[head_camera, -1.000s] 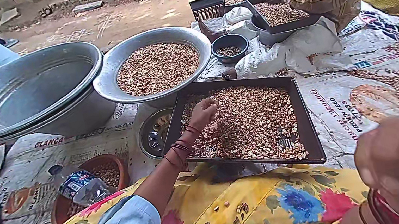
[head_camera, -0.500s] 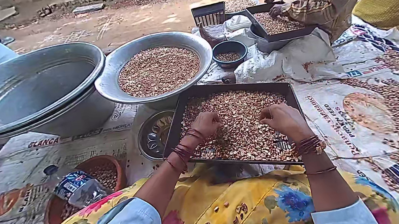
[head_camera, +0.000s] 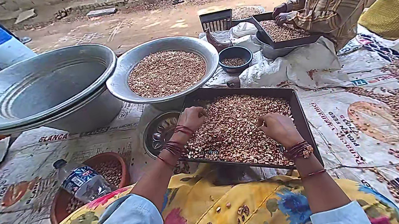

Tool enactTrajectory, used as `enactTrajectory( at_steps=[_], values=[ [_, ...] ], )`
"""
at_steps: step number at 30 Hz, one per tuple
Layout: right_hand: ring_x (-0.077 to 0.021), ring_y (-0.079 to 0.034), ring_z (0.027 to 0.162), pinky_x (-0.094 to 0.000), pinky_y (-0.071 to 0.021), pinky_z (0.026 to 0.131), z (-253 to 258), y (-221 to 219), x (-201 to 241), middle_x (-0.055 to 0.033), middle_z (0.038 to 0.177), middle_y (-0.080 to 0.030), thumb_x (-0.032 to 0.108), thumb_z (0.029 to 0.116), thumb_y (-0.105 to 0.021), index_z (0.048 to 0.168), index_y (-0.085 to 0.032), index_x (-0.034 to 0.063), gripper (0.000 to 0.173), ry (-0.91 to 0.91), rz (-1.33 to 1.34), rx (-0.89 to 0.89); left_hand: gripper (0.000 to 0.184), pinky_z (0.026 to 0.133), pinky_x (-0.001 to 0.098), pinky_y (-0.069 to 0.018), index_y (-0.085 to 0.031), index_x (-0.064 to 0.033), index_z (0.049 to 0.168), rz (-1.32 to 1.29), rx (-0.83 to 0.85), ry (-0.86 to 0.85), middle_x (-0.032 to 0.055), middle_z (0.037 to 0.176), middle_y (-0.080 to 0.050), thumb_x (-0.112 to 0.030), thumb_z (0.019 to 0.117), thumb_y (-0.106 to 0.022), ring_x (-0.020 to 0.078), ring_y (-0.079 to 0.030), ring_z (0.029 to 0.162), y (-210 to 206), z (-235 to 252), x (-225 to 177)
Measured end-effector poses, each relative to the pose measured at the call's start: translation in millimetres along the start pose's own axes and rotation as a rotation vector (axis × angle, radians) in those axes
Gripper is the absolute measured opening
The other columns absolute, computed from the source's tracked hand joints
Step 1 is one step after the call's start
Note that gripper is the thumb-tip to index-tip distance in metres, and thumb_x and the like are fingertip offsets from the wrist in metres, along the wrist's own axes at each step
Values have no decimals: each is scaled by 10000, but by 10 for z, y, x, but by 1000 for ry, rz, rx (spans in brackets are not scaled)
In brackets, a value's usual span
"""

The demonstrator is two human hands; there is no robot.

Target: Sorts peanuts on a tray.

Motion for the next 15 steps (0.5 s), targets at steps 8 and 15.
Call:
enactTrajectory(
  at_steps=[8,15],
  values=[
    [28,-645,824,-183,-552,760,-314,107,105,52,1007,-710,166,978,-670,1167,-684,58,219,750,691,219,238,1034,591,-454,-721,-29,1162,55,79,-38,208,1190,-690,-179,996,-639,384,-637,1171,-247,97,-76],
    [-420,-619,1200,-644,-457,993,-32,61,-480,-225,1258,-666,325,987,-686,1374,-609,102,453,-85,51,113,150,785,275,-609,-685,-92,1066,-697,673,-274,-33,917,-736,-94,973,-568,80,-713,817,54,-143,3]
  ],
)
Point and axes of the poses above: each hand's wrist, its own z-axis towards the middle knuckle, its own y-axis out of the back of the hand, x = y × z, the point moved 3 cm from there along z, towards the middle knuckle
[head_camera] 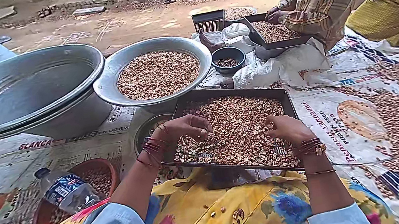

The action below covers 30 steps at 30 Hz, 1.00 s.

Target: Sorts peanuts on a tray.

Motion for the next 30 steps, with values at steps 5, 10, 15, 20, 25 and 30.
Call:
enactTrajectory(
  at_steps=[5,10,15,20,25,30],
  values=[
    [-398,-665,1114,-610,-505,952,109,-151,-98,-231,1228,-673,318,926,-768,1284,-652,41,467,-103,-7,105,449,1016,579,-476,-621,-34,1344,750,-560,406,227,1281,-641,-219,952,-739,378,-633,1177,212,203,195],
    [-451,-618,1179,-645,-484,940,17,-363,519,-284,1257,-619,235,914,-741,1431,-451,-23,647,66,-38,175,605,1065,611,-435,-493,3,1464,882,-359,405,242,1470,-512,-58,893,-683,426,-534,1328,-397,512,154],
    [-413,-593,1230,-582,-450,1041,46,-469,844,-292,1323,-592,127,923,-695,1607,-200,-12,856,267,312,57,592,1068,470,-451,-470,82,1427,336,-302,179,251,1352,-579,74,859,-638,300,-584,1246,-687,568,104],
    [-195,-681,1029,-382,-563,869,15,-260,835,-144,1371,-616,96,964,-663,1473,-521,125,530,549,645,-80,397,730,285,-573,-469,-4,1295,-403,-568,99,64,1005,-633,94,917,-536,96,-652,827,-616,338,-16],
    [-280,-702,995,-524,-516,891,158,197,464,-97,1070,-755,188,997,-646,1138,-757,119,193,182,346,-423,470,742,258,-548,-601,-28,1292,-242,-617,-91,74,1088,-664,154,863,-545,92,-638,848,-341,168,-251],
    [-371,-658,1155,-608,-478,947,473,209,290,-159,1198,-721,216,1010,-605,1216,-743,157,255,-8,105,-360,449,655,240,-580,-584,-72,1325,-104,-588,-194,71,1081,-687,129,939,-474,100,-683,779,-195,2,-397]
  ],
)
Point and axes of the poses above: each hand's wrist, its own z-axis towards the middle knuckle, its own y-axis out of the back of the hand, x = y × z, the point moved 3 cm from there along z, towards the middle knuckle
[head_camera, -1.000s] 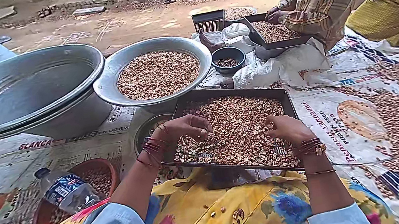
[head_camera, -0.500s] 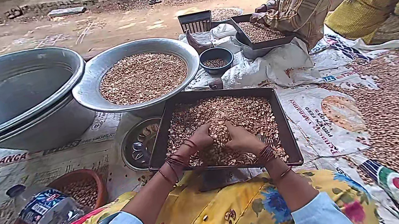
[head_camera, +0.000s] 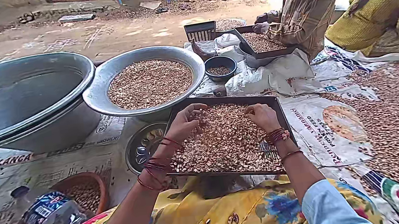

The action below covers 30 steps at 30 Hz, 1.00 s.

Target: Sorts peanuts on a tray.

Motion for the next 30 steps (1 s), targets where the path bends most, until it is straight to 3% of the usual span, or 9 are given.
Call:
enactTrajectory(
  at_steps=[8,13,15,17,19,21,23,26,30],
  values=[
    [-354,-665,1141,-590,-484,942,82,-177,14,-150,1193,-720,238,1020,-583,1261,-711,179,280,-23,-66,32,282,905,497,-564,-693,-109,1255,595,-95,-42,121,1279,-669,-49,994,-607,263,-701,1026,49,11,28],
    [-346,-660,1151,-592,-472,957,-53,-73,49,-153,1198,-716,248,1016,-584,1250,-711,146,285,-8,-28,66,230,1020,559,-474,-736,-66,1181,840,146,37,189,1274,-659,-151,1001,-620,353,-648,1147,-303,-44,191],
    [-261,-686,979,-500,-510,868,-203,23,75,-94,1076,-739,252,1012,-620,1199,-731,128,250,147,127,109,227,1044,560,-455,-744,-62,1163,911,238,55,192,1248,-671,-167,1005,-618,359,-616,1213,-427,-69,240],
    [-19,-585,673,-222,-493,627,-395,64,98,55,905,-704,193,997,-652,1104,-719,95,161,429,481,218,239,1054,552,-450,-746,-78,1177,991,286,82,180,1277,-659,-192,1005,-626,357,-574,1278,-541,-79,289],
    [65,-548,622,-136,-471,582,-581,80,183,97,870,-702,121,971,-654,1070,-713,63,129,569,731,352,248,1036,557,-466,-739,-92,1188,1059,306,97,173,1319,-635,-219,1001,-638,363,-538,1320,-627,-68,338],
    [30,-566,677,-199,-487,657,-674,57,276,79,893,-710,198,969,-679,1067,-745,95,157,584,548,331,252,1020,568,-473,-734,-89,1189,1078,325,97,176,1317,-629,-214,995,-634,372,-535,1314,-664,-48,375],
    [-108,-657,799,-386,-531,797,-707,-69,402,1,948,-743,261,979,-685,1095,-767,128,195,567,318,313,262,1022,565,-469,-735,-59,1164,1024,325,98,180,1256,-660,-226,987,-636,362,-583,1253,-629,-28,396],
    [-272,-692,933,-551,-507,870,-716,-327,566,-80,1000,-749,279,991,-661,1167,-754,163,231,535,65,335,273,939,524,-502,-682,15,1159,740,188,164,193,1089,-702,-176,980,-605,312,-675,1021,-409,29,389],
    [-337,-690,1004,-584,-494,875,-716,-477,626,-125,1027,-741,258,1002,-629,1183,-735,137,241,510,-71,364,262,865,476,-511,-654,-22,1213,628,-32,189,154,1016,-687,-115,999,-533,261,-652,900,-158,133,303]
  ],
)
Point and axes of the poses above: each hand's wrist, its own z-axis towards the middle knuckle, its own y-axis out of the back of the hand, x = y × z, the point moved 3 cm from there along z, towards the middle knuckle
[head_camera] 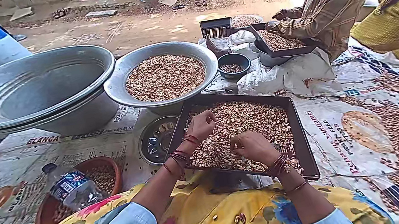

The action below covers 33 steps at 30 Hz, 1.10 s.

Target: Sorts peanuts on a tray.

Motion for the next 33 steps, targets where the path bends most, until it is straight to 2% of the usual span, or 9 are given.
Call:
enactTrajectory(
  at_steps=[3,8,16,19,21,23,26,29,33],
  values=[
    [-336,-692,959,-577,-498,839,7,-12,-20,-133,992,-735,267,997,-625,1158,-737,132,238,25,-2,-15,265,903,507,-499,-680,-18,1222,133,-18,-89,182,1006,-683,-129,1036,-526,310,-642,933,-87,64,-77],
    [-337,-689,935,-576,-492,812,-7,-14,-12,-141,971,-728,259,992,-618,1148,-736,136,232,35,-13,-30,307,1066,524,-461,-678,-60,1288,255,14,-132,192,1301,-663,-171,1061,-505,346,-627,1230,-365,192,-76],
    [-327,-695,929,-573,-497,821,-80,45,50,-134,974,-737,282,988,-635,1129,-747,124,240,129,16,-19,292,1089,521,-446,-692,-71,1279,237,17,-196,177,1312,-666,-148,1034,-552,335,-608,1269,-396,226,-45],
    [-61,-611,719,-284,-508,675,-237,116,97,-6,874,-715,243,984,-676,1064,-753,72,204,517,383,76,262,1063,519,-457,-729,-71,1220,210,14,-204,193,1219,-695,-172,1027,-584,338,-638,1185,-338,223,-29],
    [13,-639,797,-185,-537,728,-299,188,74,-7,951,-733,167,982,-673,1095,-730,11,200,657,604,126,233,936,457,-500,-739,-40,1165,113,81,-232,164,1033,-713,-162,1010,-616,269,-656,953,-223,193,-8],
    [-16,-661,860,-217,-554,782,-305,287,-103,-26,1010,-730,165,986,-660,1144,-714,13,226,520,602,12,162,769,288,-569,-735,-18,1065,-183,374,-294,27,863,-726,-121,1006,-624,85,-670,747,-68,80,11],
    [-206,-689,1030,-419,-551,920,-233,397,-547,-102,1182,-711,216,997,-656,1300,-671,98,325,-2,363,-210,258,917,328,-612,-721,-28,1150,-527,846,-281,28,1030,-787,-123,1011,-525,144,-760,956,161,-132,36],
    [-406,-566,1301,-617,-453,1041,-230,387,-909,-220,1443,-552,271,995,-656,1468,-534,118,512,-497,146,-211,209,817,343,-602,-664,-37,1219,-209,451,-70,83,1034,-726,-110,1048,-568,164,-723,880,391,-9,205],
    [-475,-508,1344,-652,-439,1046,-199,253,-973,-279,1513,-463,346,946,-737,1548,-429,82,726,-603,91,-70,452,1055,669,-415,-624,-38,1361,529,210,151,265,1335,-628,-235,964,-714,463,-581,1267,196,183,371]
  ],
)
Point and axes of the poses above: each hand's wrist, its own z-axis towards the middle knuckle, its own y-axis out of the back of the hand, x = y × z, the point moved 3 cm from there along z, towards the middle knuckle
